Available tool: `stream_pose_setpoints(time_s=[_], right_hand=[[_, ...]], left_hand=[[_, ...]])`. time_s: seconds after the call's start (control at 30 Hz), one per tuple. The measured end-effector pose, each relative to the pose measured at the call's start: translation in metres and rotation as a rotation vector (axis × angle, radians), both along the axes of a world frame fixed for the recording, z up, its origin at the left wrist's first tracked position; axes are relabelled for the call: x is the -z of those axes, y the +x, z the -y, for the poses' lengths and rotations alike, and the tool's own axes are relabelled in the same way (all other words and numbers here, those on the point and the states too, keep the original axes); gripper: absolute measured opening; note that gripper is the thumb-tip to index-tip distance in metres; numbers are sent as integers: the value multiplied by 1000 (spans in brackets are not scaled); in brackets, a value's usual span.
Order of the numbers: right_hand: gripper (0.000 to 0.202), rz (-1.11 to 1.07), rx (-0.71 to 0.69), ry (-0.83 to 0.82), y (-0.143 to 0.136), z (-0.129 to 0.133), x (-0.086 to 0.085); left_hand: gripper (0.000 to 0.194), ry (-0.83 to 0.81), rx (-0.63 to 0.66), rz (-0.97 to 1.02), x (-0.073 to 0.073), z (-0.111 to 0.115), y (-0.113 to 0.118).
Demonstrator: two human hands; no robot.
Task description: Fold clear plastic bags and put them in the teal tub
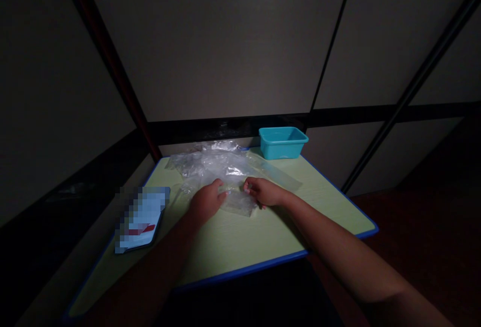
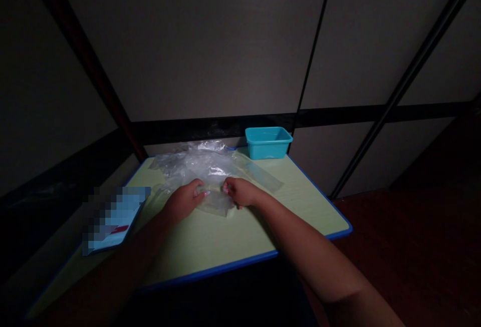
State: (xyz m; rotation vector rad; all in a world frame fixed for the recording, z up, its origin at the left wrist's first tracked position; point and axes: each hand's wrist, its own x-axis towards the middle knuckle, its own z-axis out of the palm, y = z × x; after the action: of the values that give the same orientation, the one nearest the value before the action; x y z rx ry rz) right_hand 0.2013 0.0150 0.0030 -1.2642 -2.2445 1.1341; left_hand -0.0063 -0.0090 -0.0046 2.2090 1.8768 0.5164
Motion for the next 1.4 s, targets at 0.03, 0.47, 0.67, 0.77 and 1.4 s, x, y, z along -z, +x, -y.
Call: stream_pose_setpoints(time_s=[0.03, 0.47, 0.67, 0.77, 1.4], right_hand=[[12, -10, -1, -18, 0, 0, -1], [25, -75, -65, -182, 5, -2, -2], [21, -110, -138, -165, 6, 0, -4], [24, -112, -143, -152, 6, -1, -3], [43, -377, -192, -634, 14, -18, 8]], left_hand=[[24, -4, 6, 9, 0, -1, -1], [31, 48, 40, 19, 2, -2, 0], [37, 190, 172, 12, -2, 0, -2], [45, 179, 361, -69, 3, 2, -3], [61, -187, 479, -339, 7, 6, 1]])
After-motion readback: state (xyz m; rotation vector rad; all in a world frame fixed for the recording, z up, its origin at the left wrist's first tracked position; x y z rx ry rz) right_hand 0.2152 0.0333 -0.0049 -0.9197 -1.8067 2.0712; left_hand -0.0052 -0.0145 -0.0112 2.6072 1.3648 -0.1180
